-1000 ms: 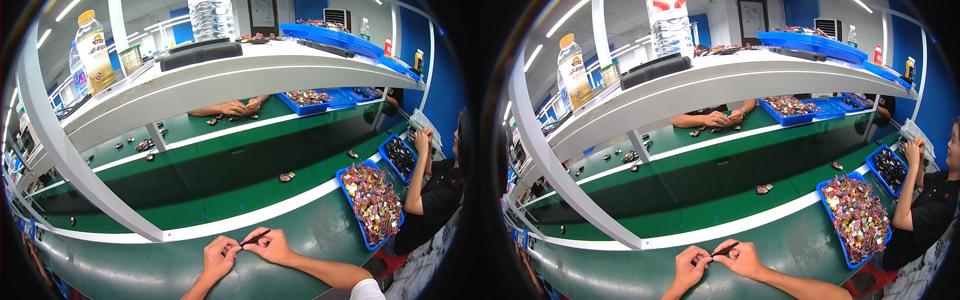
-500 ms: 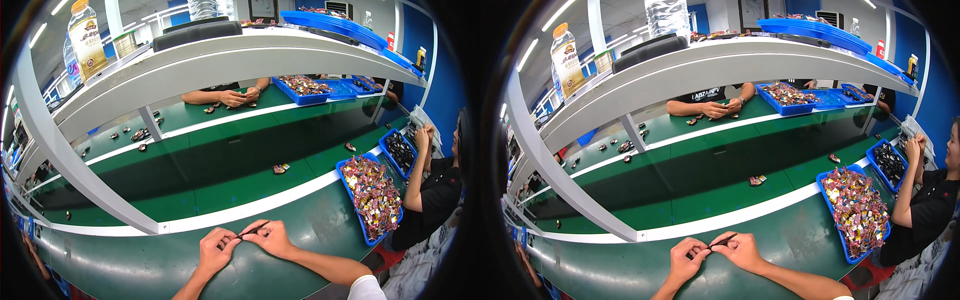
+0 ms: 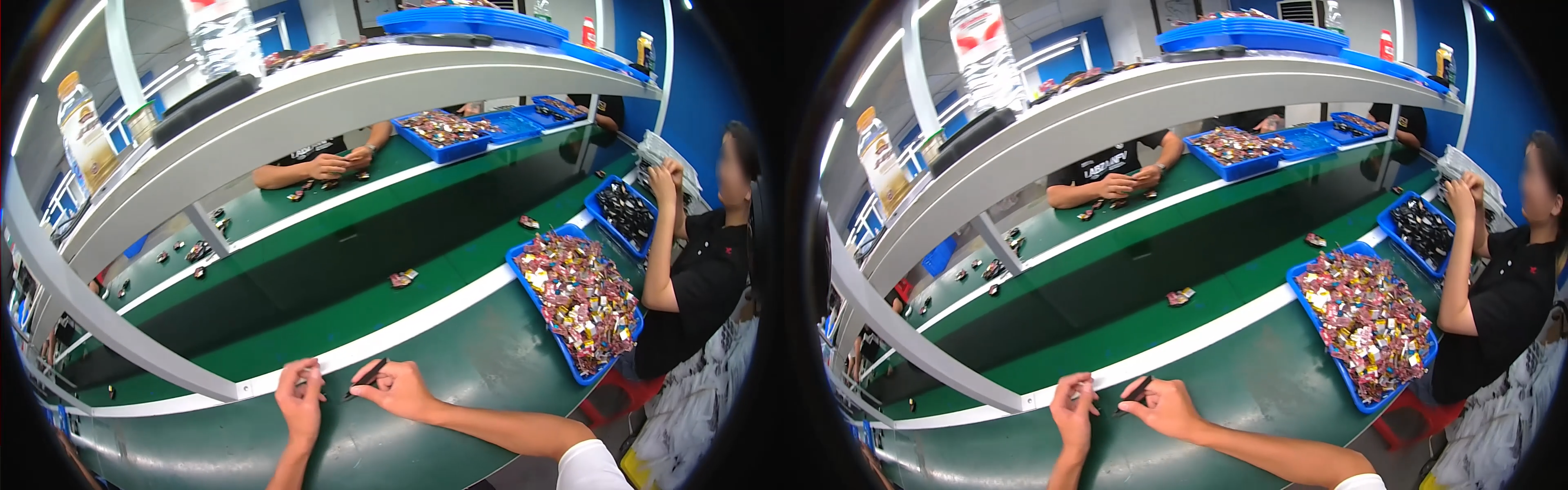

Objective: Assembling small components on a factory production line using tweezers.

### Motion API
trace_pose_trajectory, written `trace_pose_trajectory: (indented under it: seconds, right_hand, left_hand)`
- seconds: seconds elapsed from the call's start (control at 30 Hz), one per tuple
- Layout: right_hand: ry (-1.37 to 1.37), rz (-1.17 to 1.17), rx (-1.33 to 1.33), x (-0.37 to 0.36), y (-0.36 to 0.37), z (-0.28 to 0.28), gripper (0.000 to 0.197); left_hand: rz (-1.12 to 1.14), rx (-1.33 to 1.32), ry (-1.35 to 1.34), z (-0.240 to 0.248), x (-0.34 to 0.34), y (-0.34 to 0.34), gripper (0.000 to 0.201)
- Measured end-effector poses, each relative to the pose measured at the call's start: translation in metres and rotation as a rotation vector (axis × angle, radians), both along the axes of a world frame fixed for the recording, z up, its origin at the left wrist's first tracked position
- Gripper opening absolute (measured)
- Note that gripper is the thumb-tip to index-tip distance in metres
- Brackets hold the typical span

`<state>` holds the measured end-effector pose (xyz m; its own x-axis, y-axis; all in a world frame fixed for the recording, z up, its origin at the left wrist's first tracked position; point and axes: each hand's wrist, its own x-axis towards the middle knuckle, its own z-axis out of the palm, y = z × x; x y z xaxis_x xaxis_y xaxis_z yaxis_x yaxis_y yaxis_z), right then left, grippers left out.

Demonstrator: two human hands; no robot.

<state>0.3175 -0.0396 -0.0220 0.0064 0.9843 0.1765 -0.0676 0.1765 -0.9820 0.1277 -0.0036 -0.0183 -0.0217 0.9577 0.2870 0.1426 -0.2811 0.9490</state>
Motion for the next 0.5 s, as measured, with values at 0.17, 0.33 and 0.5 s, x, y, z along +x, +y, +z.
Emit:
trace_pose_trajectory:
  seconds: [0.17,0.33,0.5]
  right_hand:
    - [-0.019,-0.019,0.014,0.007,-0.002,-0.002,0.014]
    - [-0.024,0.005,0.025,-0.005,0.000,-0.007,0.014]
    - [-0.091,0.013,0.000,0.006,0.001,-0.007,0.018]
  left_hand:
    - [-0.257,-0.152,0.087,0.039,0.051,0.071,0.021]
    - [-0.314,-0.283,0.119,0.029,0.101,0.131,0.021]
    - [-0.221,-0.221,0.217,0.010,0.153,0.161,0.016]
